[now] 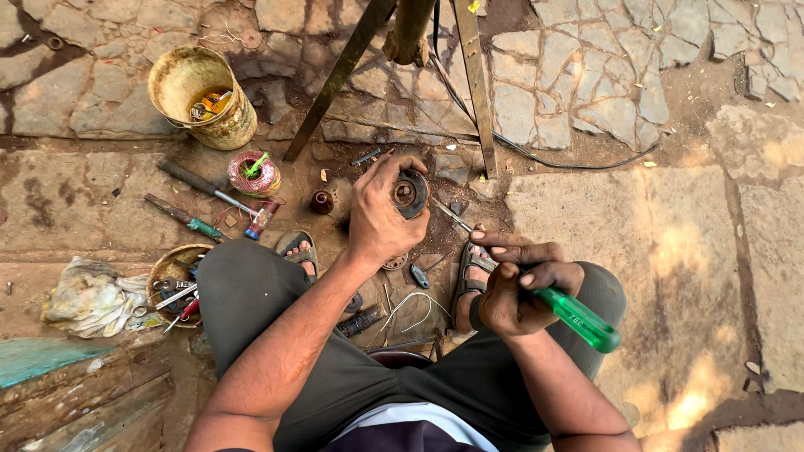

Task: The person sits on the ground repairing a cylindrical roller machine mounted on a stand. They use a screwdriver to loosen and work on the hub at the end of the roller drum, then pick up a wheel hub and continue unscrewing and adjusting its parts with a green-handled screwdriver, handling small hardware pieces from the ground.

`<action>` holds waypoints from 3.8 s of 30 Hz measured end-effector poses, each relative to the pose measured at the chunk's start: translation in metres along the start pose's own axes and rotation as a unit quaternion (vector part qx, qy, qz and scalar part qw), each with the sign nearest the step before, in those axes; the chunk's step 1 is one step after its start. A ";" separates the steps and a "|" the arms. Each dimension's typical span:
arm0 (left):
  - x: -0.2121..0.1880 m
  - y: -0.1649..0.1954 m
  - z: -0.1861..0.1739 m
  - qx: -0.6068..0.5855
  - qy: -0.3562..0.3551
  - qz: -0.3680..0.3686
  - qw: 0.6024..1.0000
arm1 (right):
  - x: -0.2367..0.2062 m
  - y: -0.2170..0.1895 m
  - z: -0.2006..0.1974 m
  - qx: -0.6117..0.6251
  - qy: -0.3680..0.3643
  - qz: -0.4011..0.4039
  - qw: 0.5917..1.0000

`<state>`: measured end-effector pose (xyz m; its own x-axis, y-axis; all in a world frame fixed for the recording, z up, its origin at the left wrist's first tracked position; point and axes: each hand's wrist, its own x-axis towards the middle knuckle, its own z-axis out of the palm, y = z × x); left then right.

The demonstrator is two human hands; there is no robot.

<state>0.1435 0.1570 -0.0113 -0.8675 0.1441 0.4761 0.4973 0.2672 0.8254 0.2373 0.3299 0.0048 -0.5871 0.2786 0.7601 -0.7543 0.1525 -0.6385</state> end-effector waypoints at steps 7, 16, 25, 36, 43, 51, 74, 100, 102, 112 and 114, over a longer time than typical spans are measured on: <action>0.000 0.004 0.005 0.015 0.000 -0.011 1.000 | -0.003 0.002 0.004 -0.013 0.006 -0.010 1.000; 0.001 0.005 0.003 0.034 0.006 -0.043 0.998 | -0.004 -0.001 0.008 -0.024 -0.008 -0.019 0.999; 0.002 0.007 0.001 0.069 0.021 -0.033 0.997 | -0.015 0.004 0.011 0.041 0.018 -0.027 0.999; 0.005 0.017 -0.004 0.094 0.040 -0.058 0.993 | -0.025 -0.006 0.023 0.054 0.022 -0.017 0.998; 0.003 0.015 -0.005 0.101 0.032 -0.050 0.993 | -0.019 -0.001 0.024 0.063 0.043 -0.013 0.997; -0.002 0.009 0.001 0.035 0.014 -0.006 0.999 | -0.009 0.005 0.016 -0.030 0.041 -0.055 0.997; -0.002 0.009 -0.007 -0.041 -0.147 -0.022 0.988 | 0.019 0.011 -0.014 0.102 0.002 0.048 0.994; -0.004 0.016 -0.002 0.040 -0.028 0.014 0.999 | 0.000 0.022 0.004 0.106 0.040 0.082 0.990; -0.005 0.017 -0.003 0.035 -0.036 0.010 0.999 | 0.007 0.025 0.003 0.131 0.031 0.097 0.986; -0.003 0.013 -0.011 0.061 -0.064 0.027 0.996 | 0.027 0.015 -0.023 0.124 -0.063 0.134 0.981; -0.005 0.011 -0.011 0.060 -0.081 0.038 0.994 | 0.029 0.016 -0.030 0.138 -0.083 0.155 0.975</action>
<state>0.1531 0.1485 -0.0012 -0.8226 0.3170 0.4720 0.5648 0.3598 0.7427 0.2171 0.3690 0.0135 -0.8215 0.1103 0.5594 -0.5701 -0.1817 -0.8013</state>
